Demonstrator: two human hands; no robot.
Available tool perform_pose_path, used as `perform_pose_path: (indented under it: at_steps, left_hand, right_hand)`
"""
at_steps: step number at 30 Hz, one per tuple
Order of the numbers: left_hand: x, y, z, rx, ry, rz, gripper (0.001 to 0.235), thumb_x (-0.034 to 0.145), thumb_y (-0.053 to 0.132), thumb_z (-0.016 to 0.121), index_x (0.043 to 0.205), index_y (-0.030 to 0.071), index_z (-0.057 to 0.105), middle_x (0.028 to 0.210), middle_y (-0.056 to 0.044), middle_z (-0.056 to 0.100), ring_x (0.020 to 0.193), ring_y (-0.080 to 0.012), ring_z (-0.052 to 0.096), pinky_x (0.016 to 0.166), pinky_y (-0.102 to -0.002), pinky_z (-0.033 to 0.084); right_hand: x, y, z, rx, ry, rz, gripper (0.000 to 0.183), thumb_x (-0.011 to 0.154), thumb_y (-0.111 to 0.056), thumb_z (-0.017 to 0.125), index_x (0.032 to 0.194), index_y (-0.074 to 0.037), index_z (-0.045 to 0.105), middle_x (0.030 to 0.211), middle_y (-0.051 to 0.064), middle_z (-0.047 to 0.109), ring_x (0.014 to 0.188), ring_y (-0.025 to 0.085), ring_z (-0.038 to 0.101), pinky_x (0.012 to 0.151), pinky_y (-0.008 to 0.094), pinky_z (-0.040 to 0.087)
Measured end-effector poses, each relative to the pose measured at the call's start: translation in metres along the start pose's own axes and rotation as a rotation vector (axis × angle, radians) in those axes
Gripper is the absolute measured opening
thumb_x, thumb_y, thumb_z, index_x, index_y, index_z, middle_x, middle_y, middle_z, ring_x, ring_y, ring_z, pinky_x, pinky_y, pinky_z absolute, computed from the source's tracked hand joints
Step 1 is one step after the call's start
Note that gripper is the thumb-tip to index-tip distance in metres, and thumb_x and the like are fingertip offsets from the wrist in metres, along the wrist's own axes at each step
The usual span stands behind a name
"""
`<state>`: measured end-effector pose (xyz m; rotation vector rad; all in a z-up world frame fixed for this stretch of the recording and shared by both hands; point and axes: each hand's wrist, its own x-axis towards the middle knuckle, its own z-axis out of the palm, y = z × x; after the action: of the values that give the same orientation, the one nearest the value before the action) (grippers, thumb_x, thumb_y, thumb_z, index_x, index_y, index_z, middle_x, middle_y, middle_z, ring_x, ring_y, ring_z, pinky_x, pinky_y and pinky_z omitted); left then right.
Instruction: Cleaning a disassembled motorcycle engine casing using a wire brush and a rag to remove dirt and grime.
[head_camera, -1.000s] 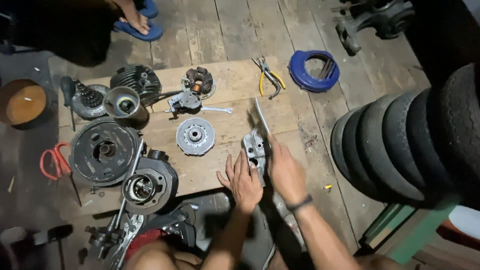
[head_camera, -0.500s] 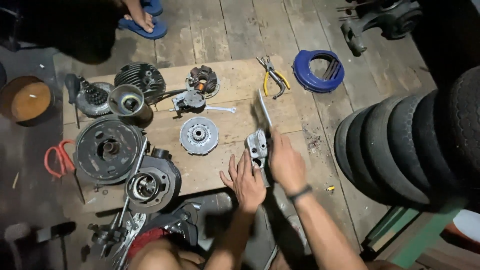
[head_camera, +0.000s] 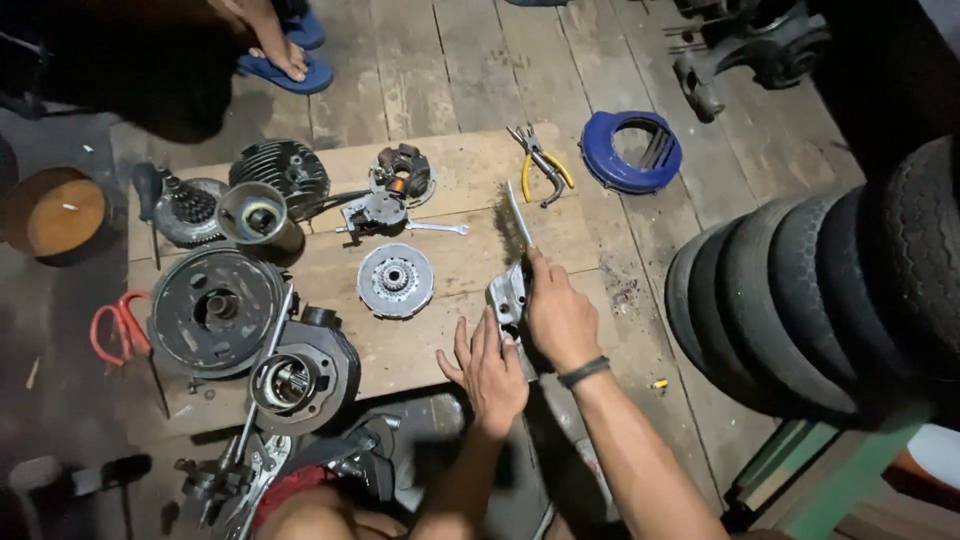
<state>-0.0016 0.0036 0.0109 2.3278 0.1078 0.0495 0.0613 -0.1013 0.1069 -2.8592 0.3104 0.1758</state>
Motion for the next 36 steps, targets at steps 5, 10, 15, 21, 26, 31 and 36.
perform_pose_path:
  at_steps: [5, 10, 15, 21, 26, 31, 36]
  left_hand:
    - [-0.002, 0.001, -0.003, -0.001, -0.034, 0.007, 0.057, 0.099, 0.031, 0.043, 0.155, 0.018, 0.043, 0.154, 0.000, 0.050, 0.151, -0.0285, 0.026, 0.112, -0.068, 0.000]
    - [-0.009, 0.000, -0.003, 0.019, 0.085, 0.077, 0.060, 0.091, 0.026, 0.051, 0.150, 0.013, 0.047, 0.146, -0.003, 0.059, 0.147, -0.0301, 0.033, 0.115, -0.068, 0.001]
    - [-0.001, 0.005, -0.008, -0.001, -0.041, 0.013, 0.056, 0.102, 0.031, 0.039, 0.157, 0.018, 0.039, 0.155, -0.001, 0.049, 0.151, -0.0303, 0.024, 0.111, -0.070, -0.001]
    - [-0.001, -0.008, 0.007, 0.024, -0.015, 0.013, 0.056, 0.100, 0.033, 0.042, 0.155, 0.020, 0.042, 0.155, 0.002, 0.049, 0.151, -0.0283, 0.025, 0.113, -0.068, -0.002]
    - [-0.002, -0.007, 0.007, 0.024, 0.085, 0.098, 0.061, 0.092, 0.026, 0.049, 0.152, 0.012, 0.045, 0.148, -0.004, 0.057, 0.149, -0.0314, 0.030, 0.113, -0.070, -0.002]
    - [-0.002, -0.009, 0.010, 0.026, 0.108, 0.119, 0.060, 0.094, 0.027, 0.048, 0.151, 0.011, 0.046, 0.148, -0.006, 0.056, 0.148, -0.0331, 0.032, 0.112, -0.071, -0.001]
    - [0.000, -0.007, 0.009, 0.048, 0.077, 0.093, 0.061, 0.093, 0.027, 0.048, 0.153, 0.014, 0.044, 0.149, -0.004, 0.055, 0.148, -0.0323, 0.029, 0.112, -0.071, -0.001]
  right_hand:
    - [-0.107, 0.017, 0.007, -0.069, -0.021, 0.021, 0.055, 0.096, -0.015, 0.043, 0.151, -0.019, 0.041, 0.127, 0.015, 0.058, 0.079, 0.048, 0.073, 0.073, 0.060, 0.061]
    - [-0.099, 0.036, 0.032, 0.028, 0.035, -0.009, 0.038, 0.095, -0.020, 0.045, 0.132, -0.011, 0.049, 0.113, 0.014, 0.061, 0.079, 0.043, 0.066, 0.067, 0.055, 0.053]
    - [0.002, 0.025, 0.022, -0.058, 0.072, -0.026, 0.061, 0.099, -0.023, 0.041, 0.158, -0.031, 0.031, 0.108, 0.010, 0.057, 0.074, 0.051, 0.070, 0.073, 0.061, 0.060]
    - [-0.080, 0.017, 0.001, 0.024, -0.048, -0.004, 0.058, 0.097, -0.017, 0.039, 0.154, -0.025, 0.037, 0.107, 0.013, 0.061, 0.079, 0.049, 0.072, 0.071, 0.058, 0.061]
    - [-0.120, 0.021, 0.004, -0.058, 0.066, -0.051, 0.060, 0.091, -0.018, 0.051, 0.151, -0.021, 0.041, 0.099, 0.009, 0.059, 0.058, 0.037, 0.065, 0.052, 0.050, 0.054]
    - [-0.037, 0.000, 0.009, -0.001, 0.204, -0.103, 0.056, 0.092, -0.018, 0.052, 0.148, -0.015, 0.045, 0.111, 0.015, 0.063, 0.064, 0.041, 0.067, 0.054, 0.051, 0.056]
    - [-0.019, -0.016, -0.006, 0.043, 0.106, -0.039, 0.057, 0.094, -0.020, 0.048, 0.151, -0.019, 0.039, 0.113, 0.013, 0.060, 0.072, 0.042, 0.067, 0.061, 0.055, 0.056]
